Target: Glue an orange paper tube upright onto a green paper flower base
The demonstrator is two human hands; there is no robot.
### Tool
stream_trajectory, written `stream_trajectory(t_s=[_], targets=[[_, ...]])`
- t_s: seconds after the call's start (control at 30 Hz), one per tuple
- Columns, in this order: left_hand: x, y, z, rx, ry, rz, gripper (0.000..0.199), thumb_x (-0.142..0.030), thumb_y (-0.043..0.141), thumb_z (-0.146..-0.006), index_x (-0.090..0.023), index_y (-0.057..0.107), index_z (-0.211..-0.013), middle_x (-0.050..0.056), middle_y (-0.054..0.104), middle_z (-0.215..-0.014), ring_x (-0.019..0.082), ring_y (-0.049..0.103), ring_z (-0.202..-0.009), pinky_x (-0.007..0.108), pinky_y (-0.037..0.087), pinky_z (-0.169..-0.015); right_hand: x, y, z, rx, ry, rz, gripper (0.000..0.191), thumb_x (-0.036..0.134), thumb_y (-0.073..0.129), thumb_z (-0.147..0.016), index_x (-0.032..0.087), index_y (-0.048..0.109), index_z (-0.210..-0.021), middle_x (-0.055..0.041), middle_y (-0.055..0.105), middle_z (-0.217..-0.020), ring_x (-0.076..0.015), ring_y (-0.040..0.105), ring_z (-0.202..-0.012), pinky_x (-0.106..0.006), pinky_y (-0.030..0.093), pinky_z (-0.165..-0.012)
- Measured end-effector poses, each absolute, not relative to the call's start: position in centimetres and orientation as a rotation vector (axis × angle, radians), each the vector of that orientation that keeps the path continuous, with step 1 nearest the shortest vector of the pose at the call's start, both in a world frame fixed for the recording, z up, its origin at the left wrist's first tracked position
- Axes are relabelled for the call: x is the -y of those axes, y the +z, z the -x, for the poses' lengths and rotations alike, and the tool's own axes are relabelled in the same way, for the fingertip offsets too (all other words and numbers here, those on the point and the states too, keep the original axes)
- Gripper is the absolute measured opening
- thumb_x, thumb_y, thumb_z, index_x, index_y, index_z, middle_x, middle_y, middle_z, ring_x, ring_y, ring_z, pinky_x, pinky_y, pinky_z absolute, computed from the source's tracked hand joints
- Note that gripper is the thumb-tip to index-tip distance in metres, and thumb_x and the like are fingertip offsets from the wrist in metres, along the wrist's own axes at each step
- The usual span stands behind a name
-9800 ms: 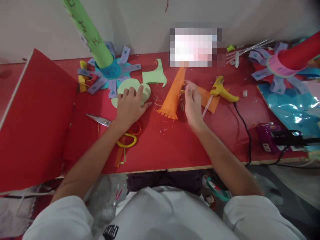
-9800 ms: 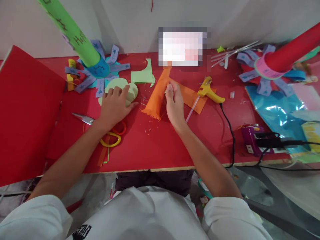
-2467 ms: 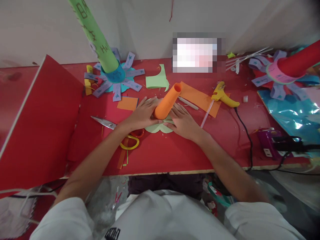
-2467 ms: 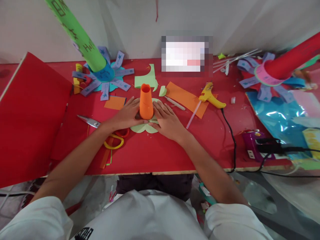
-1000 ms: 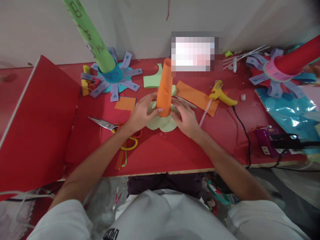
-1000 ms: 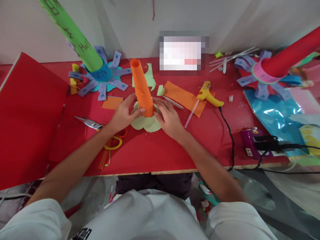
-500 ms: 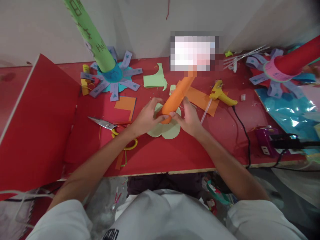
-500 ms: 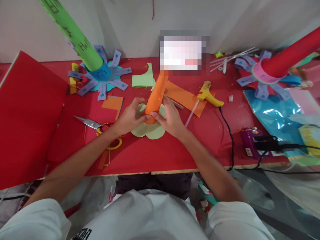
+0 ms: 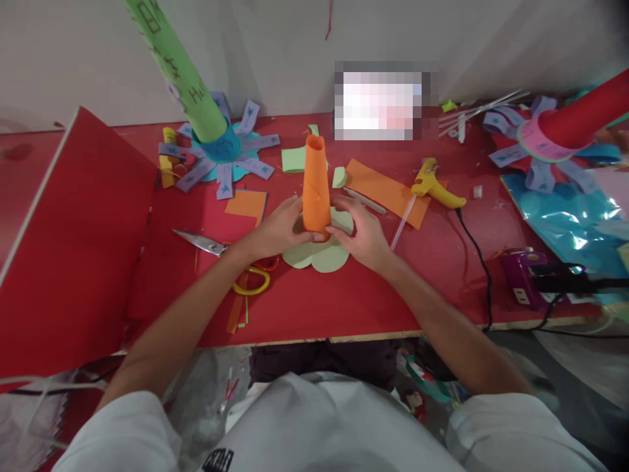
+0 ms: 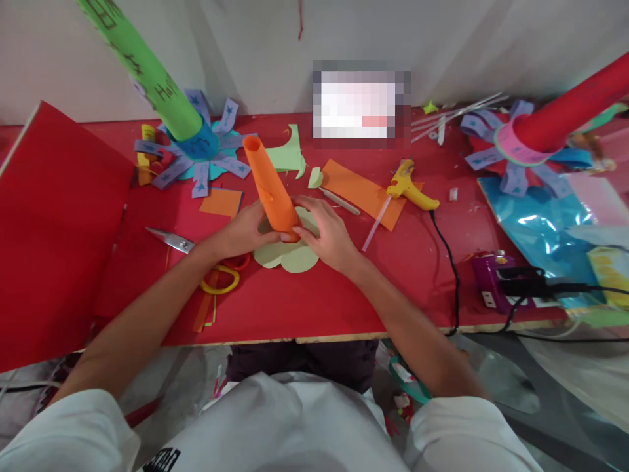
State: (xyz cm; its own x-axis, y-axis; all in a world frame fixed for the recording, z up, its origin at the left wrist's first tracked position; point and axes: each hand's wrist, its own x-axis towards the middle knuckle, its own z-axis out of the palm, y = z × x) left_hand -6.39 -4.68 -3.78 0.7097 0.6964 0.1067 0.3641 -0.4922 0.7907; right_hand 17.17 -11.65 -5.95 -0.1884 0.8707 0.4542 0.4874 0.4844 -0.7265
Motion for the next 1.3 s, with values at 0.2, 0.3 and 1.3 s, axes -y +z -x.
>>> stream_trajectory(t_s=[0.2,0.3,1.3], targets=[[5.6,-4.4,5.3,-0.826,0.779,-1.909,0.062,-0.063,0.086,-0.089,-0.022,0.069,-0.132,0.013,0.079,-0.133,0.035,0.073,-0.127,0.054,0.061,-0.113,11.8,-5.2,-17.2,1.856,0.443,1.194,0.036,0.037,0.063,-0.107,0.033,0.067,-0.143,-0.0067,0.076,-0.147,-0.0319,0.070,-0.139,-0.057,0.059,-0.119],[6.0,-4.9,4.8,-0.839,0.773,-1.873,0.052,-0.055,0.085,-0.090,-0.021,0.070,-0.127,0.012,0.079,-0.129,0.034,0.075,-0.124,0.054,0.061,-0.112,11.6,-4.9,-17.4,1.864,0.421,1.217,0.034,0.034,0.067,-0.104,0.033,0.070,-0.138,-0.0066,0.079,-0.141,-0.0331,0.072,-0.136,-0.059,0.058,-0.119],[5.9,-5.7,6.7,-0.914,0.220,-2.587,0.089,-0.077,0.048,-0.109,-0.022,0.034,-0.177,0.019,0.027,-0.187,0.044,0.019,-0.177,0.075,0.000,-0.142,12.7,-7.5,-20.3,2.483,0.416,1.475,0.085,0.065,0.038,-0.115,0.012,0.025,-0.181,-0.0201,0.025,-0.188,-0.0367,0.019,-0.178,-0.065,0.019,-0.146]])
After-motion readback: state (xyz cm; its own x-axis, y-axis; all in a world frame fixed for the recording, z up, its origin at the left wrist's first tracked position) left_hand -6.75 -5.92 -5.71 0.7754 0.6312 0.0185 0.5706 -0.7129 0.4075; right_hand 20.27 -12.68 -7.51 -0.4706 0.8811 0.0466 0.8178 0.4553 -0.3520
